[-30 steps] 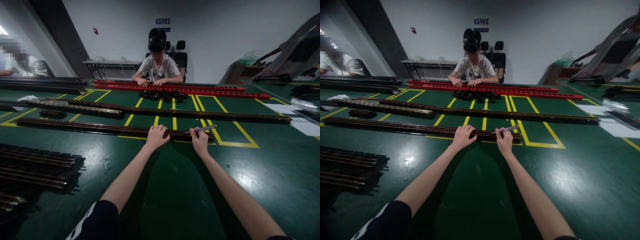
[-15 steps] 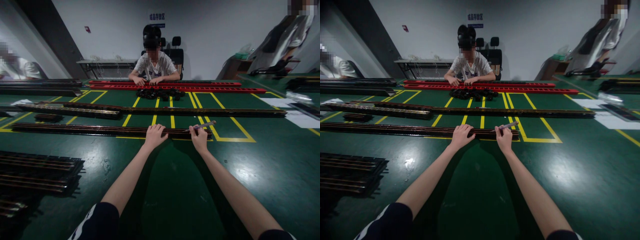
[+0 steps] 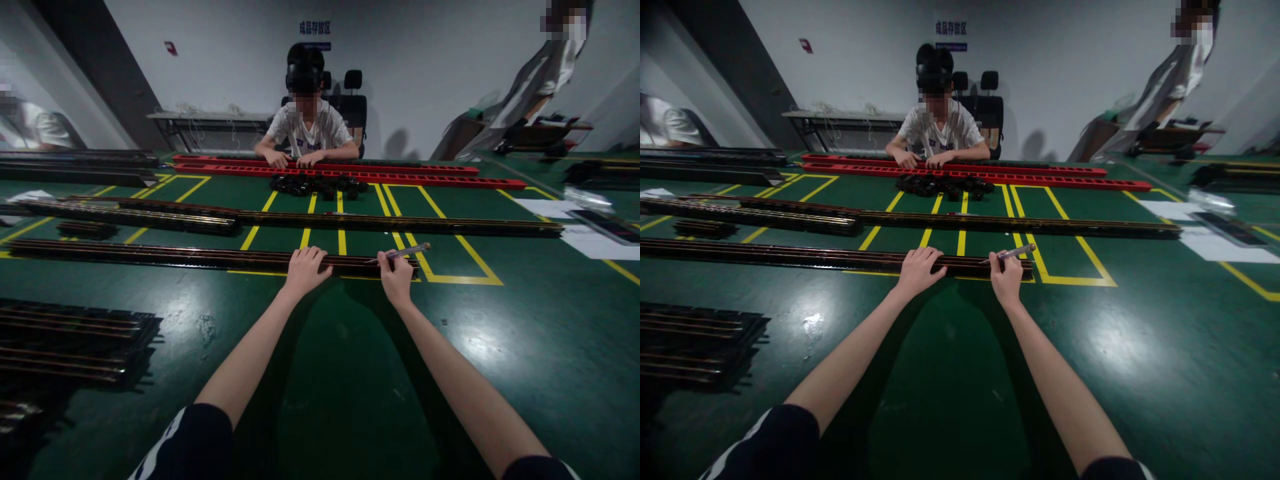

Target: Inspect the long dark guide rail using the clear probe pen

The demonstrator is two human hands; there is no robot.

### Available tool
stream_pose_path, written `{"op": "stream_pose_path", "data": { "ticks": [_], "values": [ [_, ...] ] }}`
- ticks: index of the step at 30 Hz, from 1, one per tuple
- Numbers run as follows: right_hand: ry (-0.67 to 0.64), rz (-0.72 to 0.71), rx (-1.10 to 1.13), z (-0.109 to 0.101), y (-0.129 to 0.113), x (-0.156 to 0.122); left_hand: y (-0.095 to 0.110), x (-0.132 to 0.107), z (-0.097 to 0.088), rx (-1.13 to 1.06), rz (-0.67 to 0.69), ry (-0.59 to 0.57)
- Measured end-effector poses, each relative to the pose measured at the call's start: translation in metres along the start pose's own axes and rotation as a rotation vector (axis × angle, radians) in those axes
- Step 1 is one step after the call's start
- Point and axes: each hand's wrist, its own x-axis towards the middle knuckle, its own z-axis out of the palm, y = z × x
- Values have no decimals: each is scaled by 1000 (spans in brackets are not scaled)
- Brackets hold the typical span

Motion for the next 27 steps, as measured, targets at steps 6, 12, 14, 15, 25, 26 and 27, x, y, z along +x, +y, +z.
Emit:
{"op": "stream_pose_path", "data": {
  "ticks": [6, 12, 14, 15, 25, 26, 27],
  "values": [
    [-56, -25, -16, -3, -2, 1, 0, 0, 0, -10, -1, -8],
    [-74, -20, 21, -7, 1, 2, -2, 0, 2, -19, -1, -1],
    [-55, -7, 21, -9, 3, 2, -2, 0, 2, -21, 3, 5],
    [-43, -3, 15, -9, 4, 2, -2, 0, 2, -21, 4, 6],
    [44, 19, -5, -14, 12, 1, -1, 0, 1, -21, 3, 6],
    [60, 24, -6, -15, 13, 1, 0, 0, 0, -19, 1, 5],
    [75, 29, -8, -15, 13, 1, 0, 0, 0, -17, -1, 2]
  ]
}}
